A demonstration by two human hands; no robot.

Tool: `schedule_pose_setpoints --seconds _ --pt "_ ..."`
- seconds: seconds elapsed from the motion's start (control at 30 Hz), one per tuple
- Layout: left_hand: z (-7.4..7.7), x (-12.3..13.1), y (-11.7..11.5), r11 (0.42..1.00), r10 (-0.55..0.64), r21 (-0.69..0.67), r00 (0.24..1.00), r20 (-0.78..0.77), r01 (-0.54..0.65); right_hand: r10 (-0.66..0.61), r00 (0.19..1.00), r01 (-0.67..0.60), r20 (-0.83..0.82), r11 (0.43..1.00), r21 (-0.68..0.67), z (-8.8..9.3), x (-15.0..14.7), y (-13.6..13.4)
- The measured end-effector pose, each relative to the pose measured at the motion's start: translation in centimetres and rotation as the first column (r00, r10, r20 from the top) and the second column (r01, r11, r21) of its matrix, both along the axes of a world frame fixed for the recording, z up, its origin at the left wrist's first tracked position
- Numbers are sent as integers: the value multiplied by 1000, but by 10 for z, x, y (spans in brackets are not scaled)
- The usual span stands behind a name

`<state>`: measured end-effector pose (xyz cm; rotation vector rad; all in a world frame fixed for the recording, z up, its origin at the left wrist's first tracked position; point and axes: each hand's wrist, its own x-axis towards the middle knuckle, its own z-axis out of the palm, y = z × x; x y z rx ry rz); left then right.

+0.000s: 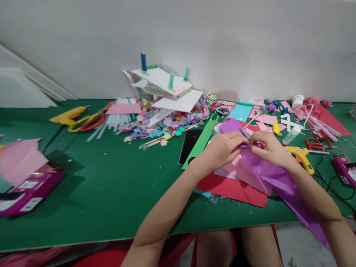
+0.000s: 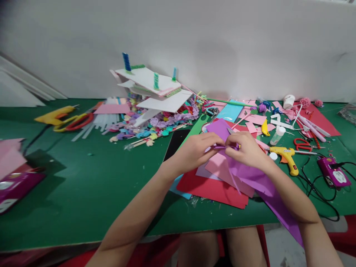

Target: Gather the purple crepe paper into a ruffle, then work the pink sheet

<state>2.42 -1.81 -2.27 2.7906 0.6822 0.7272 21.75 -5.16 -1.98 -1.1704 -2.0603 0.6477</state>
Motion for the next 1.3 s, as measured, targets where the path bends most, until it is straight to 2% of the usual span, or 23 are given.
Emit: schedule_pose_setpoints --seconds 0.1,0.2,0.27,0.33,0.4,0.47,0.53,0.6,0.7,0.83,0.97,1.07,1.17,1.3 --pt "0 1 -2 997 -13 73 999 30 11 8 1000 -9 27 1000 14 1 2 0" --pt "1 3 -6 975 50 218 999 15 -52 -12 999 12 31 1000 19 1 2 0" --pt "1 5 -8 943 113 317 993 -15 -103 -49 997 46 51 996 77 1 1 -1" --pt "2 6 -9 928 133 355 991 -28 -115 -89 993 75 81 983 166 1 0 -2" --pt "1 8 -9 947 102 306 995 4 -98 -107 987 74 119 965 252 1 -1 -4" --pt "-1 9 -9 978 68 193 994 82 -83 -94 985 45 146 951 306 1 -1 -6" --pt "-1 10 -9 995 72 58 979 193 -85 -66 990 24 124 949 315 2 0 -6" --pt "-1 11 -10 993 100 -87 953 287 -78 -12 998 -3 56 964 265 2 2 -5" --pt "4 11 -10 948 140 -315 936 323 -33 94 995 -86 -42 983 160 2 4 -1" --pt "8 9 -8 864 200 -500 950 241 -55 91 996 -89 -5 977 193 -1 4 1" --pt "7 10 -6 812 222 -579 957 189 -74 17 996 -42 92 960 276 -4 2 -1" --pt "5 13 -8 841 257 -529 945 202 -116 -42 991 1 126 950 313 -4 3 0" --pt "3 16 -10 875 307 -450 921 238 -176 -52 994 23 94 957 288 -4 5 3" --pt "-1 19 -11 871 342 -463 876 339 -161 -75 997 66 26 962 266 -4 5 5"
